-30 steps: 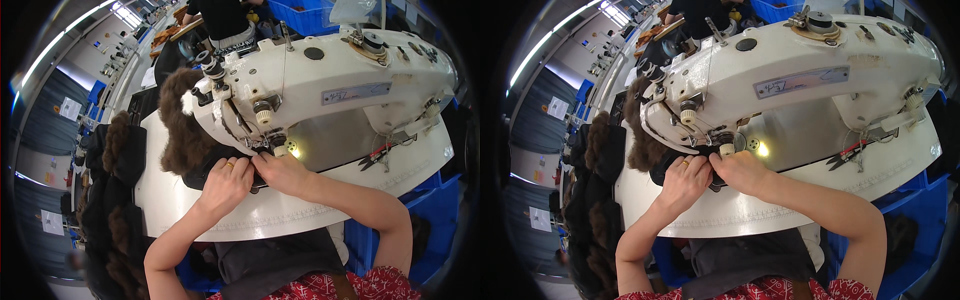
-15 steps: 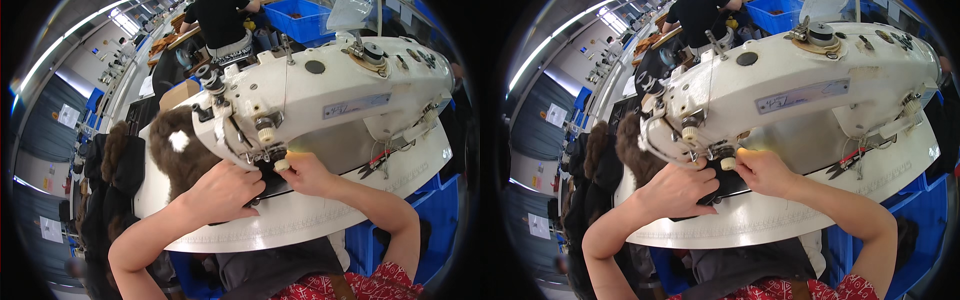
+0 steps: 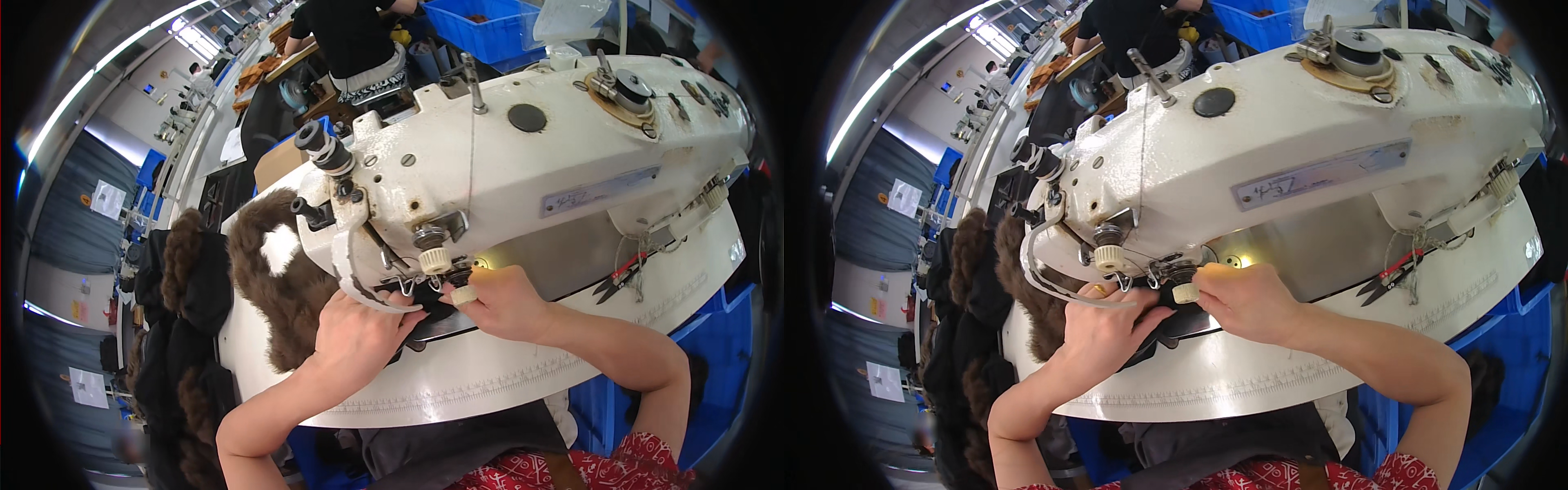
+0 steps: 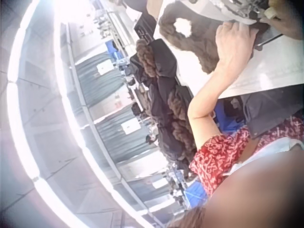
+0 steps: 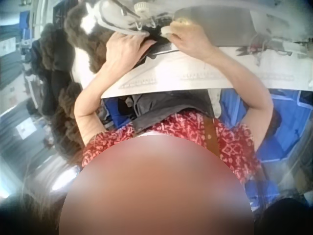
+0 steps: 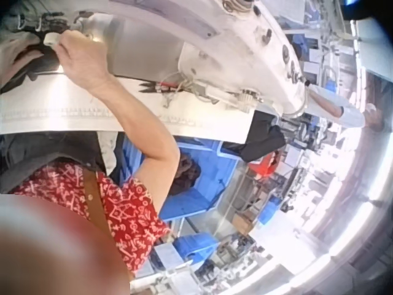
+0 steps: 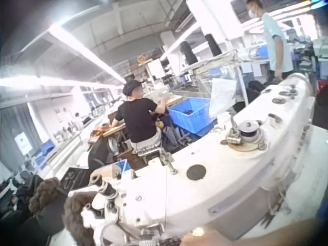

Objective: Sewing fur trim onto a garment using an industrial sewing machine.

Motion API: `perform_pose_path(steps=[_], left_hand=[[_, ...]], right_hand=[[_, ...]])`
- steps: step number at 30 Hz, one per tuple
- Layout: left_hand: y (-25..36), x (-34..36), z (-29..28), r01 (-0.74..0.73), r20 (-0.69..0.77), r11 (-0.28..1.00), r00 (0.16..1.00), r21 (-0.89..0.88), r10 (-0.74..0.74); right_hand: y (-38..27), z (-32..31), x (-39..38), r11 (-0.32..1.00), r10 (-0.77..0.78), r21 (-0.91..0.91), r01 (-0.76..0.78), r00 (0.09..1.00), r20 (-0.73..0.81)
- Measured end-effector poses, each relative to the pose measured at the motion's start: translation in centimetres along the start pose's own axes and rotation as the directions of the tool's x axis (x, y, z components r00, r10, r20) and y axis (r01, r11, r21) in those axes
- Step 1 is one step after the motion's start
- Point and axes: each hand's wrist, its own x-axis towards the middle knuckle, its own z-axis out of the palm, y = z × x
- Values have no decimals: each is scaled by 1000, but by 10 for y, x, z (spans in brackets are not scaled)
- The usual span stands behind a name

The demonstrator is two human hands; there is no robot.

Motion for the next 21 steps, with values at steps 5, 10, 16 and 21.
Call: perform_pose_path(steps=[5,10,16,21], left_hand=[[15,4,3,63,128,992,989,106,-76],[19,6,17,79,-29,993,997,92,-76],[23,2,23,141,-81,982,988,125,-131],[22,0,19,97,-65,992,994,78,-92]], right_hand=[[1,5,1,993,-106,-65,103,993,-54],[0,6,3,993,-114,-44,110,989,-94],[-6,-2,-8,996,92,-1,-92,995,27],[-6,-1,-16,990,-108,-88,111,993,41]])
